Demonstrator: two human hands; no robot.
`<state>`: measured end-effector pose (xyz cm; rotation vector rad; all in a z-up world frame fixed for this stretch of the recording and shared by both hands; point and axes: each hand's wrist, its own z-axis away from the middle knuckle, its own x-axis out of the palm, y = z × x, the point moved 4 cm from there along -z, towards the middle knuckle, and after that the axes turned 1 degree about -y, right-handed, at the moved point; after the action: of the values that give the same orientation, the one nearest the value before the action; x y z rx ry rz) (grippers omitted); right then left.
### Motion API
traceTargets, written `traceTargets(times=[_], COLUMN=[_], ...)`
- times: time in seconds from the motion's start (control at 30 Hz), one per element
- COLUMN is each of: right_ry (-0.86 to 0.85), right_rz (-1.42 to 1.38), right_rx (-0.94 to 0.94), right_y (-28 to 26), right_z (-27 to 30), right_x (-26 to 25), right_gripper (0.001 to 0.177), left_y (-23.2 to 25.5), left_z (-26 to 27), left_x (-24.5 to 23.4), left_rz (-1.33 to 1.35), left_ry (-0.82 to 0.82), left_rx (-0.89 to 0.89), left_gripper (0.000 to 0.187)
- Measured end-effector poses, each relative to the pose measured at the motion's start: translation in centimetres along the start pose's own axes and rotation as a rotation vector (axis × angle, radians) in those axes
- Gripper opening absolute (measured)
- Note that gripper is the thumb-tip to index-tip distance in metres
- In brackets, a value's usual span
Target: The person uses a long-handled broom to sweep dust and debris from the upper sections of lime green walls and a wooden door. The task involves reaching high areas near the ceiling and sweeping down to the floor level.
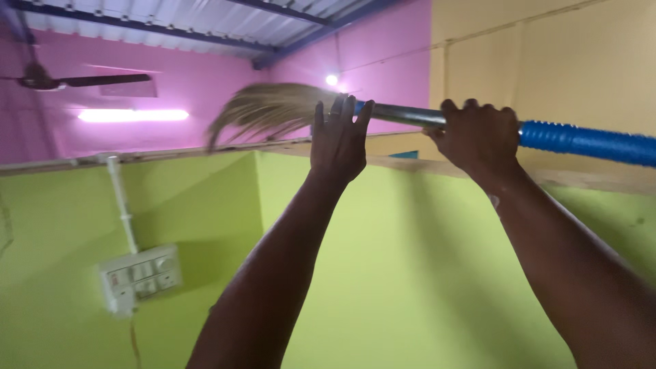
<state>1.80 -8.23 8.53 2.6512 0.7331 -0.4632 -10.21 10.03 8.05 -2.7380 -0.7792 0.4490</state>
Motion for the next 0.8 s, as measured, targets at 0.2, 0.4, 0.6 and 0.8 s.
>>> traceTargets(times=[0.2,0.4,0.6,0.8], right_ry=[-0.139,-0.376,-0.288,-0.066], right_rz=[-0.063,0.045,0.024,-0.14], right_rx=[0.115,0.108,-0.024,-0.214], right_y=[-1.6,-3.7,-8.2,-6.6], right_z=[-1.7,-2.5,-1.5,-1.5], right_x=[3.9,9.0,9.2,4.7], right_gripper=[0.042,0.024,0.019,0.019], left_y=[-4.3,-8.1,-10.1,-10.0], left_z=[1.7,4.3,5.8,5.5], left_x=[-1.0,-3.1,-4.5,-3.3], left_rz=[-0.103,-0.253,-0.304,-0.307], left_ry=[-0.124,-0.25,-0.37,-0.4], left_rx=[-0.009,0.013,-0.031,-0.059], left_gripper=[0.061,0.061,0.055,0.05])
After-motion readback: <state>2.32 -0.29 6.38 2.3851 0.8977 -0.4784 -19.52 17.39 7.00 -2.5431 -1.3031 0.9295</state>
